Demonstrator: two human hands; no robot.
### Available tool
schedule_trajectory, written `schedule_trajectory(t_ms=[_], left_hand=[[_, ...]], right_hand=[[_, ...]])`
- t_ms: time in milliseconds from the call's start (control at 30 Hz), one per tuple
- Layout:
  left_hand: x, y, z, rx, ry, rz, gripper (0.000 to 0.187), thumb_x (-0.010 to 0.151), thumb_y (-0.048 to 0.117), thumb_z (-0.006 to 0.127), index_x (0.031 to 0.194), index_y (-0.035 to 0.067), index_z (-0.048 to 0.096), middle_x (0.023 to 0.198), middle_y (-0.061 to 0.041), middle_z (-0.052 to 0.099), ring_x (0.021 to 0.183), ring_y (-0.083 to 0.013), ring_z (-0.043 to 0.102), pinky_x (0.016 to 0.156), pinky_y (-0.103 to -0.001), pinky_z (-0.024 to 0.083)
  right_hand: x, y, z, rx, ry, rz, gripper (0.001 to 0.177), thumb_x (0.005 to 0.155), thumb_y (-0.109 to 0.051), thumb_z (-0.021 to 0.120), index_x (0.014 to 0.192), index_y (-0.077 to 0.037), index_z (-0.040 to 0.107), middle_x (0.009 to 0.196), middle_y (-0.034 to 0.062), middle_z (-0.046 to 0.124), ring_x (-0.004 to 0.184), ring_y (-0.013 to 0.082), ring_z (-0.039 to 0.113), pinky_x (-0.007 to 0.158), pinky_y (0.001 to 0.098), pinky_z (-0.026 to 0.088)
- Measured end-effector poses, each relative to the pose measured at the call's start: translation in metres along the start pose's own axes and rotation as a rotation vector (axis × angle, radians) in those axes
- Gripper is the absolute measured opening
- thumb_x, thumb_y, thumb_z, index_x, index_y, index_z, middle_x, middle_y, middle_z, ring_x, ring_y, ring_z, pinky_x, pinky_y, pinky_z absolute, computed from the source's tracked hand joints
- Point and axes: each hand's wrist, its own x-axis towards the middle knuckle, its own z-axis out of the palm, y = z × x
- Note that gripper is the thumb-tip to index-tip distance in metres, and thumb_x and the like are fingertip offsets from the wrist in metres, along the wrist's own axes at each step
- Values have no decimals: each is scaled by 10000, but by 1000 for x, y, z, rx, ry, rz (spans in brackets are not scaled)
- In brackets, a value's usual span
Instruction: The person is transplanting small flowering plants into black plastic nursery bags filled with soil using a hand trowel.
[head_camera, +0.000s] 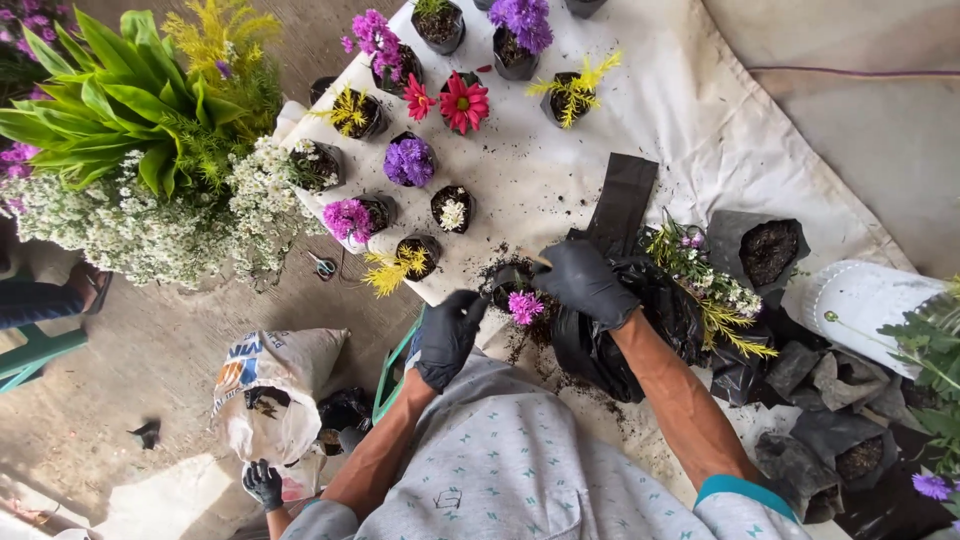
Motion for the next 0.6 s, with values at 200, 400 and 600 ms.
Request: schedule_trajectory(t_ms=[200,400,600], left_hand=[[-6,20,9,-86,-201,-144,425,942,554,671,743,183,720,476,-10,652,657,-243,744,759,-337,567],[-8,41,9,-84,-170,-195,343,964,458,588,772,209,726,466,40,643,668,-168,749,788,-320,559],[17,53,29,-190,-37,-240,313,956,407,609,842,156,756,556,-60,690,659,-266,737,734,-384,573]], right_hand=[[28,49,47,-155,-21,-120,197,818,-265,728,829,-78,786,741,182,747,820,424,740,740,466,603],[30,57,53,-212,34,-25,230,896,-308,638,910,-154,807,825,145,762,913,380,742,797,458,603],[26,26,11,-138,135,59,165,876,-304,691,884,-183,803,762,113,750,854,364,750,788,447,606]])
